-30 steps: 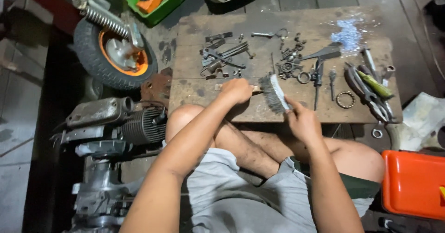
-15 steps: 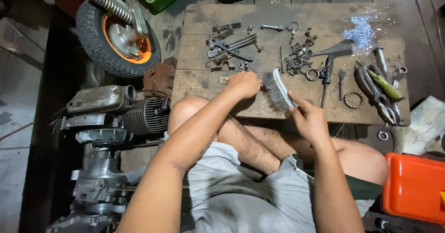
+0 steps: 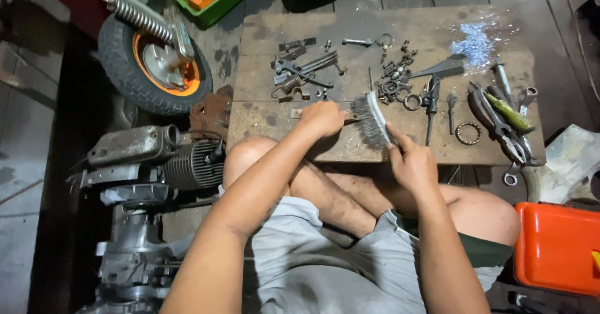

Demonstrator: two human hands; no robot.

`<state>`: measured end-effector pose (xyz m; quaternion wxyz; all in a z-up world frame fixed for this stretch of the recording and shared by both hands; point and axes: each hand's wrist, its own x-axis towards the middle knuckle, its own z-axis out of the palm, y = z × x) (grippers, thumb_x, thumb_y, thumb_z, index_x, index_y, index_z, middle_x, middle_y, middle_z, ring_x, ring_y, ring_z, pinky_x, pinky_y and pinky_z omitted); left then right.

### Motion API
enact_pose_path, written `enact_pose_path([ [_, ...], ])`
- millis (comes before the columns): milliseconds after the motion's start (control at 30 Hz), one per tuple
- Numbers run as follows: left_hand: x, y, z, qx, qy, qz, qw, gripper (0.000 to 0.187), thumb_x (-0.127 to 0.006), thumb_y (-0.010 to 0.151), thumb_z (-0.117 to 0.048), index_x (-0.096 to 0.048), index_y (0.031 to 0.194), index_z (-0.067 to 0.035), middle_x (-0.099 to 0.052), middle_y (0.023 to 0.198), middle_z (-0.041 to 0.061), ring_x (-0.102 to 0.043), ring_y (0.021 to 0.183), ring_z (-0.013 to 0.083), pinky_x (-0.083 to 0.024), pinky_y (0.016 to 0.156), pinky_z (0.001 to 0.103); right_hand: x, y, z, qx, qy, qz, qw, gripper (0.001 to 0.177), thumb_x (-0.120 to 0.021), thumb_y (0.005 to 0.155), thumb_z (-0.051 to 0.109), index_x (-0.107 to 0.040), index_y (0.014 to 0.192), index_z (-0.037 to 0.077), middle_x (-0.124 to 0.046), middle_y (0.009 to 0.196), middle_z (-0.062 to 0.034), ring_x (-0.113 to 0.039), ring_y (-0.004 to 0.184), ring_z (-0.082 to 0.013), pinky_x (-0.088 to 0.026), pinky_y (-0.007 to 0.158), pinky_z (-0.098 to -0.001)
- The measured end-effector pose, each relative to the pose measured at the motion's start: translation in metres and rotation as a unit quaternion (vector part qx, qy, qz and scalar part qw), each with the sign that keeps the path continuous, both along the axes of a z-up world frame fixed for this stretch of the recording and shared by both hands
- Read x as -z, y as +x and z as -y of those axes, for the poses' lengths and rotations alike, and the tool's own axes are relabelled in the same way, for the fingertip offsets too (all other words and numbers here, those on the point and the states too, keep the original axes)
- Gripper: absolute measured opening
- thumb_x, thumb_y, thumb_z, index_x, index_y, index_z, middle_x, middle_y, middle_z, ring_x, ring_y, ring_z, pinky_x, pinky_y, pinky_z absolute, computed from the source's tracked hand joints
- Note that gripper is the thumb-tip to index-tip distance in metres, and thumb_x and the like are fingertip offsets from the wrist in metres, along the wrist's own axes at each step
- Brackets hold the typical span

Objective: The person sits on the floor and uses a wire brush to scrub a small metal part on a wooden table. They pick up the part, scrub it, and place it back down among other scattered metal components and tools.

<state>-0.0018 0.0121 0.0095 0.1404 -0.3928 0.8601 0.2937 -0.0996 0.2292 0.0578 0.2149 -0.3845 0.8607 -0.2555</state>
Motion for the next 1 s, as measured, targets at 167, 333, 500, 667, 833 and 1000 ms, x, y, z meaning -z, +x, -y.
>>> enact_pose_path([
  [167,-0.004,0.000,0.003,-0.002,0.006,-0.001,1.000,0.053,-0.048,0.098,-0.038,-0.073,0.118,0.004,-0.072,0.121,0.029,-0.065,0.122,0.0476,-0.049,0.101,0.061,0.032,-0.012,-0.001,0.002,0.003,0.004,1.000,0.044,-0.060,0.096,0.021,-0.065,0.138,0.032,-0.075,0.106,-0.0249,-0.069,0.103,-0.0486,-0.054,0.091,-0.0584],
  [333,-0.006,-0.001,-0.004,0.006,0.010,0.014,1.000,0.054,-0.045,0.097,-0.040,-0.075,0.117,0.001,-0.072,0.123,0.027,-0.064,0.124,0.0471,-0.049,0.102,0.060,0.017,-0.010,-0.002,0.009,-0.022,0.041,0.999,0.044,-0.060,0.096,0.019,-0.065,0.139,0.027,-0.074,0.113,-0.0245,-0.068,0.106,-0.0497,-0.053,0.092,-0.0597],
  [500,0.008,0.000,0.005,-0.004,-0.001,0.019,1.000,0.054,-0.047,0.097,-0.041,-0.075,0.120,-0.002,-0.073,0.121,0.026,-0.065,0.123,0.0448,-0.050,0.102,0.058,0.035,-0.017,-0.001,0.010,0.015,0.027,0.999,0.046,-0.056,0.098,0.021,-0.063,0.143,0.031,-0.077,0.103,-0.0224,-0.071,0.100,-0.0458,-0.056,0.087,-0.0535],
  [667,0.011,-0.001,-0.001,0.001,-0.005,0.016,1.000,0.053,-0.046,0.098,-0.041,-0.075,0.121,-0.003,-0.074,0.120,0.026,-0.066,0.122,0.0445,-0.050,0.100,0.058,0.006,-0.006,0.000,0.015,-0.003,0.051,0.999,0.051,-0.055,0.096,0.017,-0.062,0.145,0.030,-0.077,0.097,-0.0237,-0.071,0.095,-0.0473,-0.056,0.082,-0.0543],
  [833,0.002,-0.003,-0.006,0.008,-0.015,0.023,1.000,0.055,-0.045,0.098,-0.043,-0.075,0.118,-0.002,-0.074,0.119,0.027,-0.067,0.122,0.0443,-0.051,0.100,0.058,0.019,-0.011,-0.005,-0.011,0.080,-0.037,0.996,0.054,-0.054,0.096,0.022,-0.057,0.147,0.037,-0.077,0.102,-0.0212,-0.073,0.095,-0.0432,-0.059,0.082,-0.0530],
  [1000,0.020,0.001,-0.004,0.022,-0.033,0.035,0.999,0.053,-0.048,0.097,-0.042,-0.077,0.114,-0.001,-0.075,0.116,0.026,-0.068,0.120,0.0420,-0.051,0.100,0.056,0.017,0.003,-0.008,-0.058,0.124,-0.052,0.989,0.055,-0.052,0.096,0.023,-0.050,0.150,0.034,-0.075,0.108,-0.0249,-0.072,0.100,-0.0455,-0.059,0.084,-0.0557],
])
